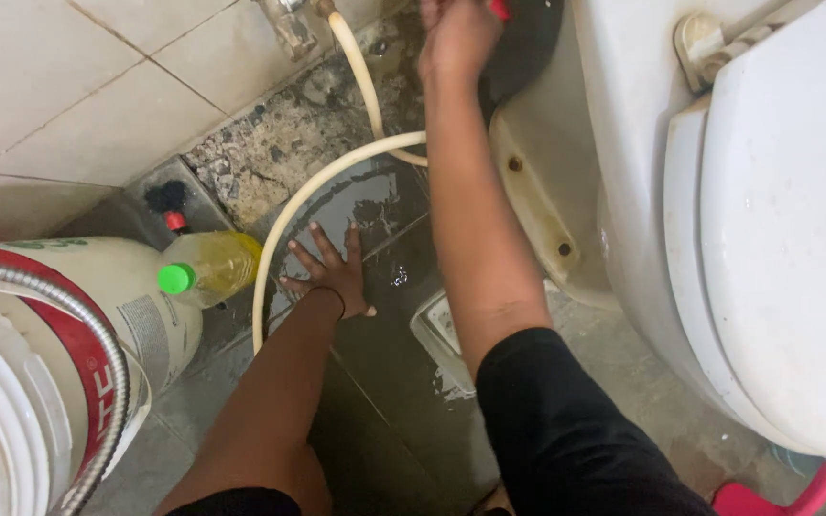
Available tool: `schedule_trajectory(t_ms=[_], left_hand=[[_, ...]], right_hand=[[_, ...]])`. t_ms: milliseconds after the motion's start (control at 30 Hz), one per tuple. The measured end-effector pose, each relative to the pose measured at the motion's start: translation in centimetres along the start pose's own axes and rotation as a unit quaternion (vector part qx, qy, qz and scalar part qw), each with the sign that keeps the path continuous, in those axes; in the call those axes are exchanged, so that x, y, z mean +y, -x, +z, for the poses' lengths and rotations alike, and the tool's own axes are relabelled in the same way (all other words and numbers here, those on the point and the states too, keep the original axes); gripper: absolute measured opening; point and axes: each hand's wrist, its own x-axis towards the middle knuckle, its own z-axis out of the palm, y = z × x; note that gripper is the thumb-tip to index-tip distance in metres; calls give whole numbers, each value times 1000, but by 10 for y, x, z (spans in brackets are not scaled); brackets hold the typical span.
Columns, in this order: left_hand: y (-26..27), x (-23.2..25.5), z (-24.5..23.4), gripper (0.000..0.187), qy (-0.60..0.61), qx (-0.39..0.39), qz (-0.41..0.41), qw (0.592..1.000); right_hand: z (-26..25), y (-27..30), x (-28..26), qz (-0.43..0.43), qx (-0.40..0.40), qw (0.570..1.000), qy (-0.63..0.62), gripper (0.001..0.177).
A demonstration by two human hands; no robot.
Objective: Scrubbing the base and exterior of a toilet with a brush and cleaning solution.
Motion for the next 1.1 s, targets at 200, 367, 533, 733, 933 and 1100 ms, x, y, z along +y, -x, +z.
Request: schedule_trajectory(t_ms=[200,367,533,733,933,1100], left_hand=[[0,-6,-1,146,31,-7,11,999],[8,-3,-5,144,10,3,10,1000],[2,-3,-2,145,11,-1,12,1000],[0,-1,-1,147,7,3,3,1000],[2,0,-3,146,18,-5,4,1000],[-1,-2,-7,145,22,1,-2,1000]], right_hand=[[67,77,-54,-186,-128,893,390,29],[82,70,-39,-219,-225,808,498,23],[58,41,-39,-245,-271,719,591,20],[58,53,-56,-209,-317,723,577,14],[79,82,-64,-276,-343,737,513,6],[0,18,-22,-359,-352,723,474,13]])
